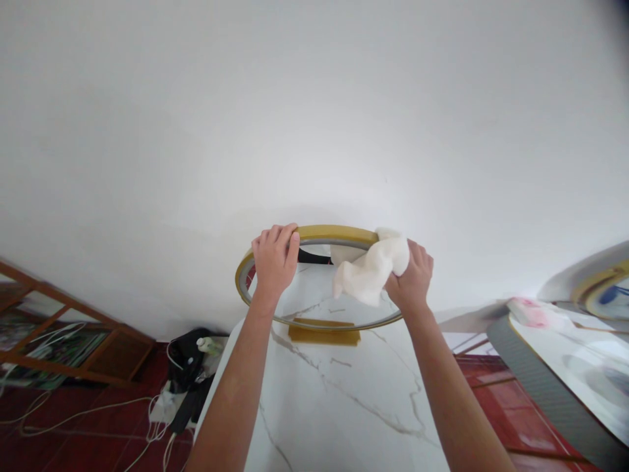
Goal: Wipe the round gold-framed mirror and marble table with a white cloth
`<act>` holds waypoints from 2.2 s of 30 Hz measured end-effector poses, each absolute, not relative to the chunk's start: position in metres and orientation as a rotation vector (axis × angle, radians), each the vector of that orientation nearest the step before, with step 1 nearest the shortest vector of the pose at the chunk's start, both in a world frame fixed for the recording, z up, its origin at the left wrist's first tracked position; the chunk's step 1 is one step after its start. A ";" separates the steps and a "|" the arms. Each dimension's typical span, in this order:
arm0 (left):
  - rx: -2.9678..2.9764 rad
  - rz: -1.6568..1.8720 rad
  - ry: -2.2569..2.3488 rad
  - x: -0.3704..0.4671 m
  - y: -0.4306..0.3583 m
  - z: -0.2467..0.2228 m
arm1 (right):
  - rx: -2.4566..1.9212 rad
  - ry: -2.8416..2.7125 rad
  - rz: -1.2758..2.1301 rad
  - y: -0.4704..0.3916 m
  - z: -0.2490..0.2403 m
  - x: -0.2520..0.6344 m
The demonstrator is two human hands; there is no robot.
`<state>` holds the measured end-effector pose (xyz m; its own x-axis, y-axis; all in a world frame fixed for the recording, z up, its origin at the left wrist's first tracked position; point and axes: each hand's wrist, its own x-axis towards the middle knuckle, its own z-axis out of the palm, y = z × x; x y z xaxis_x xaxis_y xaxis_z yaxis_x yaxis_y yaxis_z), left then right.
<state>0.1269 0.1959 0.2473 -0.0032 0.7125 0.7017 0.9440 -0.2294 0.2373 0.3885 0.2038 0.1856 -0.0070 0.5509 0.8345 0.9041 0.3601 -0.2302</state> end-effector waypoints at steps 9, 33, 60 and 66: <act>-1.968 -0.981 -1.749 0.124 0.204 0.245 | -1.262 -2.131 -0.612 0.199 0.254 0.317; -2.000 -1.066 -1.708 0.125 0.198 0.246 | -1.149 -1.972 -0.661 0.197 0.216 0.343; -2.036 -1.119 -1.728 0.125 0.199 0.249 | -1.132 -2.148 -0.648 0.194 0.241 0.298; -2.157 -1.275 -1.656 0.113 0.194 0.244 | -1.155 -2.136 -0.660 0.192 0.241 0.306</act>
<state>0.1134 0.1942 0.2442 0.0362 0.7297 0.6829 0.8467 -0.3853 0.3669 0.3059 0.1921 0.2406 -0.4291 0.5518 0.7151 0.8590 0.4940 0.1344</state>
